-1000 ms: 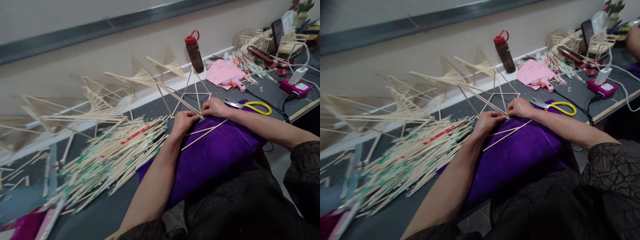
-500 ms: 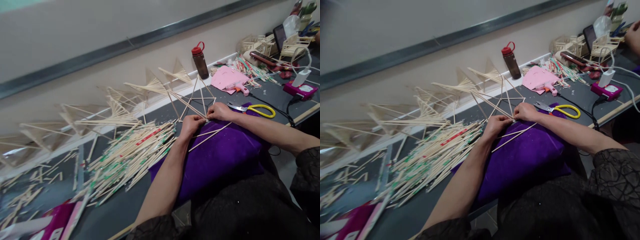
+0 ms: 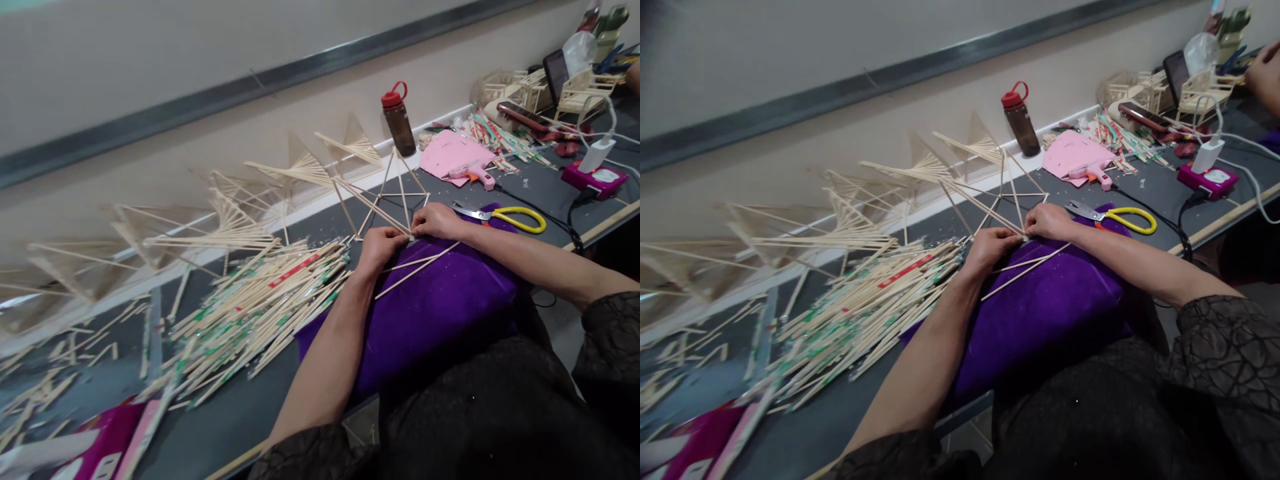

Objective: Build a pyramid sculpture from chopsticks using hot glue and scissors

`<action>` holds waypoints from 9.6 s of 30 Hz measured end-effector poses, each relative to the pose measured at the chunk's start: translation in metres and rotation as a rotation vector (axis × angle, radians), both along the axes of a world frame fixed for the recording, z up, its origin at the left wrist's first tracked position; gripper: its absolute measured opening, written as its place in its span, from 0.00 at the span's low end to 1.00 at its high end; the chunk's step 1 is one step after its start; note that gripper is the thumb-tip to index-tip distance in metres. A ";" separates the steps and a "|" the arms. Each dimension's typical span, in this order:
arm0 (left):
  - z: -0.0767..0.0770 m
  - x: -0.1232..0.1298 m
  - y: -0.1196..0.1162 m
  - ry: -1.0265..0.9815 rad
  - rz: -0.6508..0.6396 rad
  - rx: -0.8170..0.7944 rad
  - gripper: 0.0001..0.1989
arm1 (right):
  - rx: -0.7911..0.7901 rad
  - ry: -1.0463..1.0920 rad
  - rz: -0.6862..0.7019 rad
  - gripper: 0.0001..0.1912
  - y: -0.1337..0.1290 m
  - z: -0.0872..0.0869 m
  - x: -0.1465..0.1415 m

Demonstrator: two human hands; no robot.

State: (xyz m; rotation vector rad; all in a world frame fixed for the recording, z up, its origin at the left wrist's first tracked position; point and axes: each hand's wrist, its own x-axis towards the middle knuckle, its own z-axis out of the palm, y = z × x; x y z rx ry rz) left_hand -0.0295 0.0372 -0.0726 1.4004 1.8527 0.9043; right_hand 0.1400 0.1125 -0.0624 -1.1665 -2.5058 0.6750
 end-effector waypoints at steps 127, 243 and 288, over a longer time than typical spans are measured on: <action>0.011 0.006 0.006 -0.105 0.010 -0.072 0.15 | -0.297 0.884 -0.252 0.20 0.022 0.029 0.036; 0.016 0.004 0.003 -0.412 0.003 0.008 0.21 | 0.125 -0.141 0.154 0.15 -0.011 0.008 0.007; 0.012 0.004 0.009 -0.195 0.037 0.030 0.06 | 0.165 -0.078 0.114 0.13 0.007 -0.003 -0.004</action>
